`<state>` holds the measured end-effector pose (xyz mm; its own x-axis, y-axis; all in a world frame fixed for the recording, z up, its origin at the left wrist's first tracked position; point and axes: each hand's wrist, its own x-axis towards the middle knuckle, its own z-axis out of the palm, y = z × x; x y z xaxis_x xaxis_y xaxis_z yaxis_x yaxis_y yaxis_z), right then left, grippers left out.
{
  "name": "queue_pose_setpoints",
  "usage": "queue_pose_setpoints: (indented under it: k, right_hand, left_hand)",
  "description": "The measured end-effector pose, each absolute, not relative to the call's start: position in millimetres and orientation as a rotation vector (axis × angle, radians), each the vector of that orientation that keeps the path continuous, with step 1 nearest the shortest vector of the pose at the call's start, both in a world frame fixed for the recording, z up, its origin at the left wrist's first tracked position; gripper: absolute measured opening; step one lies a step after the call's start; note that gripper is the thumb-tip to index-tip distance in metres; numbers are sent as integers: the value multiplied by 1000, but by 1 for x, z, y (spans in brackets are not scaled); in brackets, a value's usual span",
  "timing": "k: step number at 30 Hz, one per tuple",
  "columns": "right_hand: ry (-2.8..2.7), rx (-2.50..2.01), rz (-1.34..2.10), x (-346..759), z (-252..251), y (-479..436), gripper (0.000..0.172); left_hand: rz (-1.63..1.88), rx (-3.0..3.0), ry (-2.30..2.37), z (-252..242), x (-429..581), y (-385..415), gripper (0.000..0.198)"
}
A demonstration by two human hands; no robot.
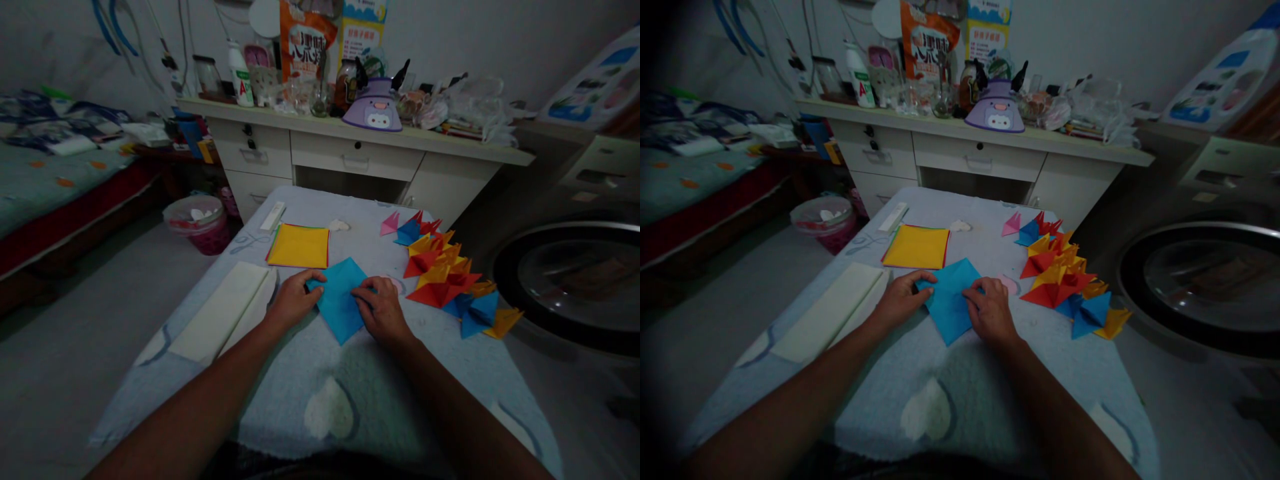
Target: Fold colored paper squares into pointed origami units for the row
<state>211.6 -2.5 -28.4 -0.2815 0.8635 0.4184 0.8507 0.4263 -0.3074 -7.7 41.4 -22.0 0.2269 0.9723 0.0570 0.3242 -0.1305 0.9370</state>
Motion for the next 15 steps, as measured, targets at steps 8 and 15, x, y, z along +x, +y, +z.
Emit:
queue_pose_setpoints:
  k: [8, 15]
  right_hand:
    - [-2254, -1463, 8, 210, -26, -4, 25]
    - [-2307, -1432, 32, 210, -28, -4, 26]
  left_hand:
    - [928, 1657, 1299, -18, -8, 39, 21]
    - [917, 1640, 1226, -21, -8, 37, 30]
